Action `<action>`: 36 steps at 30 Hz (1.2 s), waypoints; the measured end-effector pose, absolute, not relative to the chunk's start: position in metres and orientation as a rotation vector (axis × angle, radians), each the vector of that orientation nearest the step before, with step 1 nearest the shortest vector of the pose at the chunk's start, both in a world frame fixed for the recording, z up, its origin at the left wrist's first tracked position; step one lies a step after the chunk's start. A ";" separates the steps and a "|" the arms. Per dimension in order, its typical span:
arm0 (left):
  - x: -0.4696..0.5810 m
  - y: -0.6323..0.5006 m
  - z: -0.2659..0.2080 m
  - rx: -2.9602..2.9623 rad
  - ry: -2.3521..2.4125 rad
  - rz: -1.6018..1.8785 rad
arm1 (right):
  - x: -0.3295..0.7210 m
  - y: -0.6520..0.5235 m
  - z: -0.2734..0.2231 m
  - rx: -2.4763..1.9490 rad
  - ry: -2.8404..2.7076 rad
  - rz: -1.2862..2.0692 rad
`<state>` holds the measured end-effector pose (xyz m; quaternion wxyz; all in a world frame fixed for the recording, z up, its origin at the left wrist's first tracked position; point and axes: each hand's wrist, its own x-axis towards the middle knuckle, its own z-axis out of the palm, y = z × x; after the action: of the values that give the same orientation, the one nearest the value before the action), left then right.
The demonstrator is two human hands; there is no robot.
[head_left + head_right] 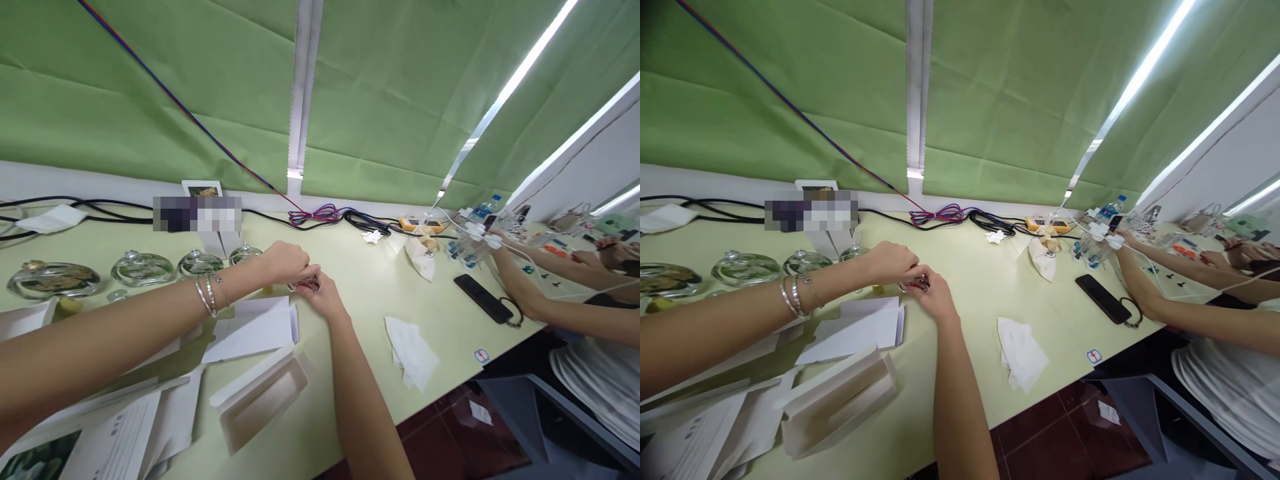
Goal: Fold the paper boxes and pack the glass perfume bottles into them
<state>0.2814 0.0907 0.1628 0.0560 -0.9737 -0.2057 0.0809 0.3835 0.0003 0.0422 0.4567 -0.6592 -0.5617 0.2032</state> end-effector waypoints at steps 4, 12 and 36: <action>0.277 0.091 0.167 -2.861 -0.565 0.385 | 0.384 0.000 0.044 -1.646 -1.394 0.499; 0.283 0.098 0.186 -2.796 -0.313 0.509 | 0.384 0.000 0.045 -1.732 -1.405 0.483; 0.323 0.099 0.201 -2.980 -0.474 0.883 | 0.386 0.004 0.042 -1.765 -1.440 0.425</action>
<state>0.3228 0.0987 0.2009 -0.0012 -0.9478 -0.1508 0.2809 0.3861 0.0044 0.0419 0.4005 -0.6979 -0.5694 0.1681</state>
